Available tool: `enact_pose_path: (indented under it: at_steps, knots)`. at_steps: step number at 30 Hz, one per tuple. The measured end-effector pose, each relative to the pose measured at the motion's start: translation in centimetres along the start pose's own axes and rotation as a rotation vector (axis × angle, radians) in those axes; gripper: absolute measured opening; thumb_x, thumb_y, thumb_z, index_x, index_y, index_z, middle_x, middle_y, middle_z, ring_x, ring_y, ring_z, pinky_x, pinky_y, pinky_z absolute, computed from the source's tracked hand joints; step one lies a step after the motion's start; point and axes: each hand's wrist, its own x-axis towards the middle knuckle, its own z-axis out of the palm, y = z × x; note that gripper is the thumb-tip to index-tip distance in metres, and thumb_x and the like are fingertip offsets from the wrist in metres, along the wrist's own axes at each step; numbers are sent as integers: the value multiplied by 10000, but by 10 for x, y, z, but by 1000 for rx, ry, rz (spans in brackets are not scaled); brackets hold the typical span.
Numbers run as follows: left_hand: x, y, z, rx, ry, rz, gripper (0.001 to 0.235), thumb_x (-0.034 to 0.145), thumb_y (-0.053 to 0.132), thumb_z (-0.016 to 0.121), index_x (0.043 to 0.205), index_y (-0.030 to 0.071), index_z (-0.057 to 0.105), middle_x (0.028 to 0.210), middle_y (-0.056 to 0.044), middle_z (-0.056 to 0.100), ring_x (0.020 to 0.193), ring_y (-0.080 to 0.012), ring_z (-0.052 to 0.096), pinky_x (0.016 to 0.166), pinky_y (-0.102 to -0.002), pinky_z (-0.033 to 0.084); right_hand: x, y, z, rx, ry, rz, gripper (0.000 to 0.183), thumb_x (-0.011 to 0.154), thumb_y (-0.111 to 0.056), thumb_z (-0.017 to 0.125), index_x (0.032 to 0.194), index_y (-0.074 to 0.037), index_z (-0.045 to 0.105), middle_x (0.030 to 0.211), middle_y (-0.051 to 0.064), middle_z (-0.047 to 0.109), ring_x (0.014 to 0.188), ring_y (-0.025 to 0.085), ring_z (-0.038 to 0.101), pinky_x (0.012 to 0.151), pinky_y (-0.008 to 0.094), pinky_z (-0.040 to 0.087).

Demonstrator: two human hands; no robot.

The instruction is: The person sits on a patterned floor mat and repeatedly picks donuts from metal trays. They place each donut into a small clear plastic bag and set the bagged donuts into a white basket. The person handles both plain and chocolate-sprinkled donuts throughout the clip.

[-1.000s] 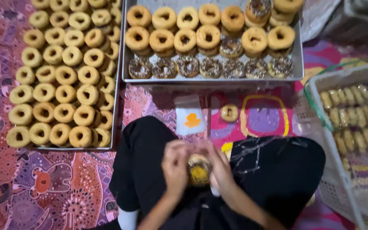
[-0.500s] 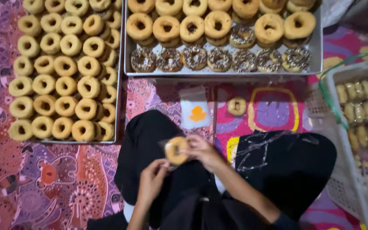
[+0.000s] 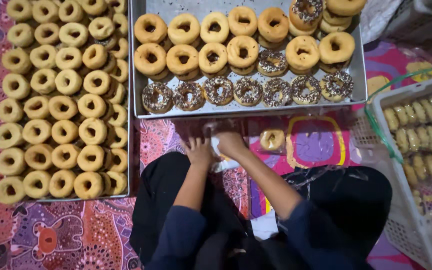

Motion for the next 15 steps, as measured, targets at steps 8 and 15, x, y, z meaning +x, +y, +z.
enact_pose_path:
  at_steps: [8, 15]
  knots:
    - [12, -13, 19, -121, -53, -69, 969, 707, 532, 844, 1508, 190, 418, 1567, -144, 407, 1533, -435, 193, 1168, -737, 8, 50, -4, -15, 5, -735, 16, 336, 830, -281, 636, 942, 7, 765, 912, 233, 749, 799, 384, 738, 739, 505, 559]
    - [-17, -20, 57, -2187, -157, -241, 627, 980, 328, 624, 1469, 28, 373, 1432, -221, 475, 1285, -354, 534, 1062, -479, 491, -100, -58, -118, -101, 223, -689, 606, 659, -336, 765, 1204, -80, 699, 1229, 124, 733, 1109, 369, 711, 911, 450, 575]
